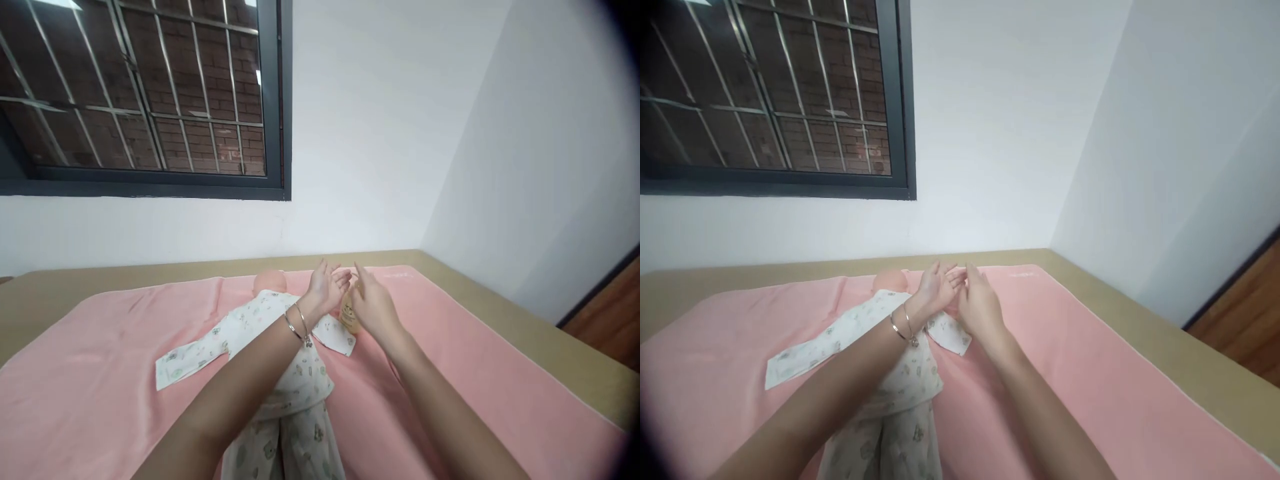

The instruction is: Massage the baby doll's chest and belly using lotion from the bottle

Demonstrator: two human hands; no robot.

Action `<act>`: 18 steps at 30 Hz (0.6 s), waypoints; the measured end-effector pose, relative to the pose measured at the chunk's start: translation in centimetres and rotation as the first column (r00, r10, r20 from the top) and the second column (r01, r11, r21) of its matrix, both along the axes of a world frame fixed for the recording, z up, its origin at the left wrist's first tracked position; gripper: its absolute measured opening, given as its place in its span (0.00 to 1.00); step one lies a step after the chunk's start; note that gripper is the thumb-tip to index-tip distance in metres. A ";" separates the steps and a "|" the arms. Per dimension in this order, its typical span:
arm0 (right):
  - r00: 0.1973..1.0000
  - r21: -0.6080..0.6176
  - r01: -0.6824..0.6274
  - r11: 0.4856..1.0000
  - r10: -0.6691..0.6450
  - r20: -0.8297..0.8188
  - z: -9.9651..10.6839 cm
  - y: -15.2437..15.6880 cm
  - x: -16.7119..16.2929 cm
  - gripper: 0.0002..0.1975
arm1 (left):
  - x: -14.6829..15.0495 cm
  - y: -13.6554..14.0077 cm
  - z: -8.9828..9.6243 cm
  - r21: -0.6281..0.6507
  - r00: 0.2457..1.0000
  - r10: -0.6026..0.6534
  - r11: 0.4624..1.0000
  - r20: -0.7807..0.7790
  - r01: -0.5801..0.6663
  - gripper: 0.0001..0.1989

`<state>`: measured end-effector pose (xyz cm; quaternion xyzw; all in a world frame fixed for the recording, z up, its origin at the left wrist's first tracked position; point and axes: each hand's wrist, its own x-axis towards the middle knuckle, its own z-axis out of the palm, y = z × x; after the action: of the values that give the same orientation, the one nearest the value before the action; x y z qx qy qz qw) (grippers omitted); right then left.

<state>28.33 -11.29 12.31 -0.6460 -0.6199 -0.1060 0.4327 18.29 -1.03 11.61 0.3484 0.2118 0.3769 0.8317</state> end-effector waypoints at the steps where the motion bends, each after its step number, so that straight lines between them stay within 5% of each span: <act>1: 0.999 -0.060 0.012 0.998 -0.010 0.030 -0.7 0.4 -0.4 0.25 | 0.4 -0.1 -0.1 -0.011 1.000 0.003 1.000 0.014 -0.003 0.29; 7: 0.921 -0.165 0.240 0.957 -0.171 0.351 -4.4 2.1 -0.9 0.29 | -1.6 -2.1 -1.4 -0.023 0.996 -0.084 0.996 -0.013 0.084 0.25; 10: 0.875 -0.195 0.282 0.939 -0.168 0.453 -4.1 2.4 -0.7 0.27 | -5.3 -3.9 -1.6 -0.025 0.988 -0.149 0.989 -0.038 0.148 0.25; 13: 0.869 -0.246 0.294 0.924 -0.151 0.471 -2.5 2.4 -1.7 0.25 | -8.8 -5.6 -1.1 -0.087 0.994 -0.083 0.993 -0.072 0.076 0.25; 15: 0.901 -0.239 0.227 0.944 -0.111 0.418 -1.2 2.1 -3.6 0.24 | -10.4 -6.4 -0.3 -0.133 0.996 -0.023 0.991 -0.089 0.011 0.24; 18: 0.948 -0.198 -0.086 0.976 0.142 0.286 0.5 0.9 -7.8 0.24 | -12.2 -7.7 1.5 -0.111 0.999 0.001 0.994 -0.036 -0.005 0.25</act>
<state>20.51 -10.38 12.81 -0.6225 -0.7216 -0.1198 0.2783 6.11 -8.69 13.08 0.3083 0.2477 0.3593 0.8453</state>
